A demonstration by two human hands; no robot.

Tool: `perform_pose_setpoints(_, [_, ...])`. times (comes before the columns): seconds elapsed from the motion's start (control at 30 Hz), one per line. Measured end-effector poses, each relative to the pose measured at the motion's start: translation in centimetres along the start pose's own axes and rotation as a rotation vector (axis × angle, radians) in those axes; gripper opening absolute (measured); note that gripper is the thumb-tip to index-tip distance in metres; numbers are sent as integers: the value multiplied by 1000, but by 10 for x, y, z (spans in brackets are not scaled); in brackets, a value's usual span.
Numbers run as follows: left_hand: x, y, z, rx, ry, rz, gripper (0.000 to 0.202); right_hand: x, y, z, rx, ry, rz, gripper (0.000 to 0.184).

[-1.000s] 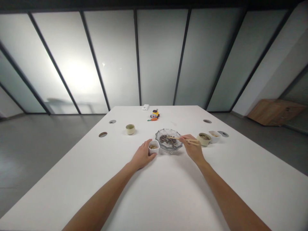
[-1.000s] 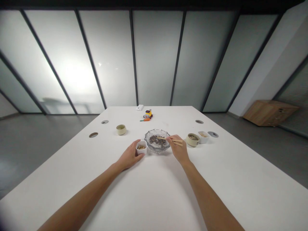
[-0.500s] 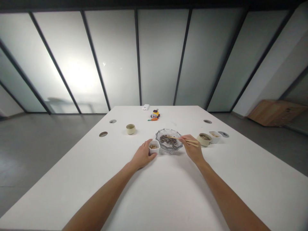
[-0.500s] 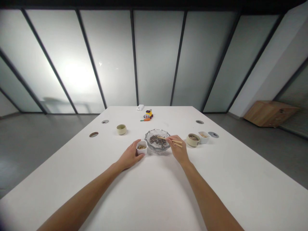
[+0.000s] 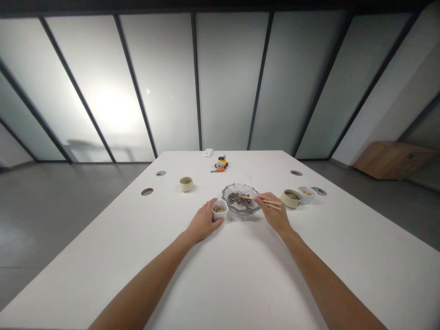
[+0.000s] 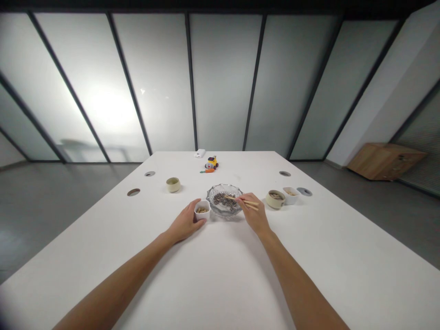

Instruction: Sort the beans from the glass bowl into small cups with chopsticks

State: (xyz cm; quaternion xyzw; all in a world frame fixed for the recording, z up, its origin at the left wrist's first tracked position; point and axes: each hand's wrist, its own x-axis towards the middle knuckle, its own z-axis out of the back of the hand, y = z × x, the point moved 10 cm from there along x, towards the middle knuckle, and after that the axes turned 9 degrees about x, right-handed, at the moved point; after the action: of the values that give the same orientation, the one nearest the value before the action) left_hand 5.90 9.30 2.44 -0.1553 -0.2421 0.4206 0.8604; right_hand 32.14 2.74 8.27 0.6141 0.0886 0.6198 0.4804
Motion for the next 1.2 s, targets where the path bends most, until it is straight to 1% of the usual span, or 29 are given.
perform_pose_setpoints(0.2, [1, 1, -2, 10, 21, 19, 74, -1, 2, 2, 26, -20, 19, 57])
perform_pose_setpoints(0.33, [0, 0, -2, 20, 31, 29, 74, 3, 10, 11, 27, -93, 22, 52])
perform_pose_setpoints(0.4, [0, 1, -1, 20, 30, 36, 75, 4, 10, 17, 109, -164, -40, 50])
perform_pose_setpoints(0.47, [0, 1, -1, 18, 29, 44, 75, 4, 7, 18, 293, -223, -143, 51])
perform_pose_setpoints(0.5, [0, 1, -1, 16, 28, 45, 75, 3, 6, 15, 395, -232, -195, 52])
perform_pose_setpoints(0.57, [0, 0, -1, 11, 27, 43, 75, 1, 6, 4, 528, -198, -285, 53])
perform_pose_setpoints(0.63, [-1, 0, 0, 11, 26, 42, 76, -1, 10, -7, 560, -130, -349, 55])
perform_pose_setpoints(0.7, [-1, 0, 0, 19, 28, 43, 75, -1, 13, -11, 556, -100, -372, 58])
perform_pose_setpoints(0.73, [-1, 0, 0, 23, 30, 42, 75, 0, 14, -9, 560, -113, -367, 59])
perform_pose_setpoints(0.83, [0, 0, 0, 27, 29, 35, 74, 5, 15, 10, 588, -236, -310, 58])
perform_pose_setpoints(1.0, [-2, -4, 2, 39, 14, 34, 74, 12, 21, 62, 610, -476, -174, 55])
perform_pose_setpoints(1.07, [-5, -13, 6, 60, -18, 7, 72, 12, 24, 82, 610, -560, -135, 55])
perform_pose_setpoints(1.13, [-9, -30, 11, 69, -77, -54, 69, 10, 27, 101, 608, -646, -107, 56])
perform_pose_setpoints(1.2, [-12, -50, 12, 81, -106, -104, 68, 6, 29, 116, 608, -724, -86, 57])
